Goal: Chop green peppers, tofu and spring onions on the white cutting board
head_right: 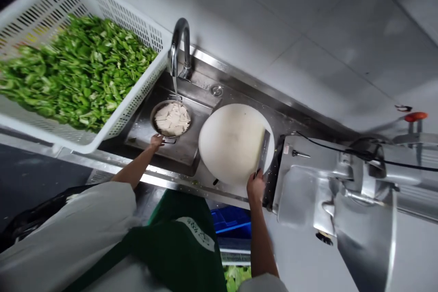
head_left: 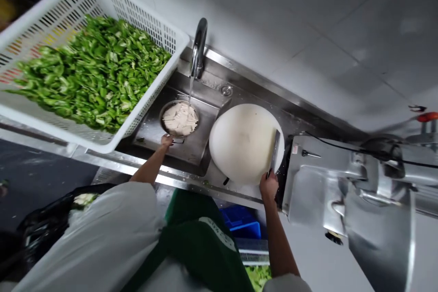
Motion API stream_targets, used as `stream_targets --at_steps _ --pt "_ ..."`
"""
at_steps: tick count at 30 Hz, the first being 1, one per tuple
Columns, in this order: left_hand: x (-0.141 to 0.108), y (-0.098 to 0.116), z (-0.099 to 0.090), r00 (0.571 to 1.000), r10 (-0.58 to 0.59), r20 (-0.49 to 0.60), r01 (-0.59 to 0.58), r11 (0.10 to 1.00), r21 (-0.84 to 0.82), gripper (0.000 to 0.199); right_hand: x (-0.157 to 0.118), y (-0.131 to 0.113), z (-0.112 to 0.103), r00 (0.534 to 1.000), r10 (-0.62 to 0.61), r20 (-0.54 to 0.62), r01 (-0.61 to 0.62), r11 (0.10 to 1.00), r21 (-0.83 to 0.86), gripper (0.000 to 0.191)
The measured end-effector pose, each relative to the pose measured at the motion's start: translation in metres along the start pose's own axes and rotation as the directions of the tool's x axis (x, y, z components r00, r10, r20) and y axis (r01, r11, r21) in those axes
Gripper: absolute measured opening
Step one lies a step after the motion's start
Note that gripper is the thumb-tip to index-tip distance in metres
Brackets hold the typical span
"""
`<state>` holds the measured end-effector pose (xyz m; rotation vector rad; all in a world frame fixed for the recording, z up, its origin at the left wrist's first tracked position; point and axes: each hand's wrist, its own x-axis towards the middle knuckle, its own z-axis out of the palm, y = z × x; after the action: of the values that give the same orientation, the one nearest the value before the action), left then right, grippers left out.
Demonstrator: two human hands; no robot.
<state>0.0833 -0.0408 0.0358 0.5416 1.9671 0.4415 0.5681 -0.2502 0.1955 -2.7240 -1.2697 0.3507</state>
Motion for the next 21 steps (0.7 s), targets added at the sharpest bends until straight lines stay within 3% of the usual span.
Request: stream_targets --at_steps 5,9,11,14,17,19,21 --pt "-0.053 -0.025 -0.018 0.981 0.19 0.032 -0.185 0.976 -0.114 0.035 -0.042 -0.042 0.008 0.979 -0.034 0.203 0.057 0.993 -0.108 0.059" --pt "-0.114 -0.071 -0.055 0.903 0.429 -0.035 -0.425 0.875 -0.232 0.04 -0.095 -0.081 0.014 0.937 -0.116 0.329 0.161 0.981 -0.111 0.056" --pt "-0.142 -0.096 -0.073 0.871 0.478 -0.109 -0.491 0.845 -0.214 0.045 -0.121 -0.101 0.016 0.897 -0.205 0.391 0.262 0.96 -0.096 0.056" --pt "-0.179 -0.131 -0.099 0.843 0.493 -0.214 -0.527 0.838 -0.143 0.046 -0.15 -0.123 0.01 0.79 -0.415 0.451 0.454 0.891 0.025 0.056" --pt "-0.213 -0.167 -0.124 0.853 0.441 -0.28 -0.478 0.874 -0.082 0.042 -0.149 -0.122 -0.012 0.705 -0.57 0.421 0.561 0.812 0.16 0.052" --pt "-0.24 -0.194 -0.139 0.885 0.367 -0.287 -0.389 0.921 -0.021 0.038 -0.126 -0.109 -0.033 0.721 -0.578 0.382 0.569 0.809 0.149 0.051" --pt "-0.271 -0.223 -0.15 0.932 0.263 -0.251 -0.245 0.964 0.101 0.036 -0.084 -0.093 -0.055 0.783 -0.519 0.344 0.536 0.842 0.051 0.051"
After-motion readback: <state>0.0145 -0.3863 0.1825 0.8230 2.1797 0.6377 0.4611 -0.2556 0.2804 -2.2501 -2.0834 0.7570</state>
